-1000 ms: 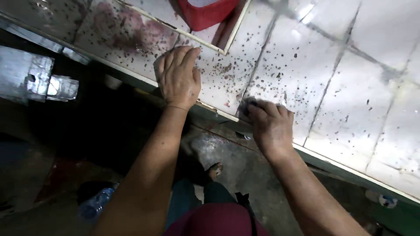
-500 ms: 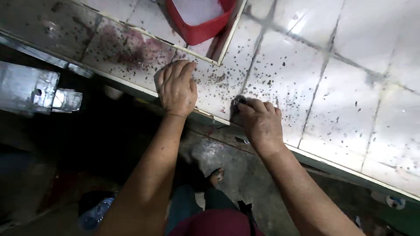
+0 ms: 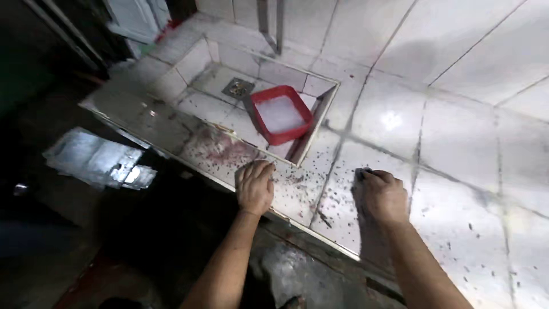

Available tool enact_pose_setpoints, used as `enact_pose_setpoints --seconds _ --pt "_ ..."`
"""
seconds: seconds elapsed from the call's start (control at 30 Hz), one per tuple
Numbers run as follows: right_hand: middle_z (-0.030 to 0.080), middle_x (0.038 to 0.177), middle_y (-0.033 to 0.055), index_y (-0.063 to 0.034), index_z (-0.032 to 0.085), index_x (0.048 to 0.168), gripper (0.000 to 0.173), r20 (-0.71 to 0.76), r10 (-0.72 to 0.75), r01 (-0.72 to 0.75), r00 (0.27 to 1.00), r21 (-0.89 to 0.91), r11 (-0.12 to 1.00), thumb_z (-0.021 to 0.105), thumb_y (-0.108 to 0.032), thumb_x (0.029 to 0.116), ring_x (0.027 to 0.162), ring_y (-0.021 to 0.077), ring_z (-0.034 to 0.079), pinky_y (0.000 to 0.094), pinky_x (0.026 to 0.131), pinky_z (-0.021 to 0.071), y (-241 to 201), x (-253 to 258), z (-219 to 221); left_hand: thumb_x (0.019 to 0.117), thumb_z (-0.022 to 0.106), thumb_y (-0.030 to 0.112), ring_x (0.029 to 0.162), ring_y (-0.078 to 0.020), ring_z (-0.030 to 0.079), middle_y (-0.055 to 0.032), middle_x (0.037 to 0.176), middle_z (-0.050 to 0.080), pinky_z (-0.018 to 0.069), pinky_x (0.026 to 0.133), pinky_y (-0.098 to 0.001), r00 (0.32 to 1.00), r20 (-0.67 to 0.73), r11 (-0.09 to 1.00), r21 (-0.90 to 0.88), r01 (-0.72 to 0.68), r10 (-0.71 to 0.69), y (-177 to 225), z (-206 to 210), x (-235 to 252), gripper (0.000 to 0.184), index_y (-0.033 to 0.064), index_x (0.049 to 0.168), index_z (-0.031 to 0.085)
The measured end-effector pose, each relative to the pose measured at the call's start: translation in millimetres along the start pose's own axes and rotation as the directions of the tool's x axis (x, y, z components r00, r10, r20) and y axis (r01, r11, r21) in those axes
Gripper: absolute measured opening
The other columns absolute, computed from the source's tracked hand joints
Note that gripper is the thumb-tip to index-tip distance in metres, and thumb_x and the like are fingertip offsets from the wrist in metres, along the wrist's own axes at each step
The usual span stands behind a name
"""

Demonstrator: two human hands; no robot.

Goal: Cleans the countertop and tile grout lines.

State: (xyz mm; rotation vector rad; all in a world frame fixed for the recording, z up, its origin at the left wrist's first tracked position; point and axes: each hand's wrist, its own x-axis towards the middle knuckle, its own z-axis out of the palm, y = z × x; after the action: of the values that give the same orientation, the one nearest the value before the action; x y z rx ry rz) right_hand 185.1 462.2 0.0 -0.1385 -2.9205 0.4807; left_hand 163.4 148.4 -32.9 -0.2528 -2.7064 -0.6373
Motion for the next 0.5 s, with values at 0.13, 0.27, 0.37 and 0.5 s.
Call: enact_pose_setpoints --seconds 0.13,0.27,0.37,0.5 --pt "0.056 0.145 0.0249 -0.0043 0.076 0.119 0.025 0.081 0.129 -0.123 0.988 -0.08 0.989 0.061 -0.016 0.1027 0.137 0.0542 0.044 0.0777 0.103 0.0333 -0.3 21.2 -22.2 0.0949 0.055 0.009 0.13 -0.0247 0.06 -0.0032 0.135 0.068 0.0402 0.113 -0.0527 1.0 -0.028 1.0 0.021 -0.006 0.007 0.0 -0.1 -0.4 0.035 0.0182 0.123 0.075" --pt "0.062 0.134 0.0275 0.0008 0.077 0.103 0.018 -0.038 -0.079 0.081 0.996 0.052 0.995 0.068 -0.014 0.0978 0.128 0.0538 0.052 0.0748 0.103 0.0374 -50.4 48.2 -21.7 0.0941 0.057 0.011 0.127 -0.0239 0.062 -0.0026 0.132 0.069 0.0421 0.111 -0.0521 0.998 -0.066 1.0 0.013 -0.008 0.009 -0.5 3.4 -1.0 0.032 0.0184 0.119 0.076" --pt "0.065 0.131 0.0256 -0.0004 0.077 0.105 0.016 -0.037 -0.291 0.291 0.956 0.221 0.931 0.069 -0.011 0.0968 0.123 0.0495 0.059 0.0683 0.101 0.0454 -113.0 69.7 1.1 0.0929 0.061 0.013 0.126 -0.0239 0.062 -0.0022 0.131 0.069 0.0421 0.111 -0.0523 0.998 -0.07 1.0 -0.002 -0.009 0.009 -1.0 1.2 -2.5 0.031 0.0196 0.119 0.076" --pt "0.064 0.134 0.0241 -0.0045 0.073 0.124 0.027 0.134 -0.46 0.428 0.878 0.212 0.879 0.065 -0.01 0.0981 0.126 0.0446 0.06 0.0639 0.106 0.0455 -182.2 92.2 42.3 0.0961 0.061 0.014 0.129 -0.0235 0.061 -0.0012 0.135 0.068 0.0426 0.111 -0.0527 1.0 -0.005 0.997 -0.073 0.002 -0.003 -1.5 1.0 -4.0 0.03 0.0194 0.122 0.076"
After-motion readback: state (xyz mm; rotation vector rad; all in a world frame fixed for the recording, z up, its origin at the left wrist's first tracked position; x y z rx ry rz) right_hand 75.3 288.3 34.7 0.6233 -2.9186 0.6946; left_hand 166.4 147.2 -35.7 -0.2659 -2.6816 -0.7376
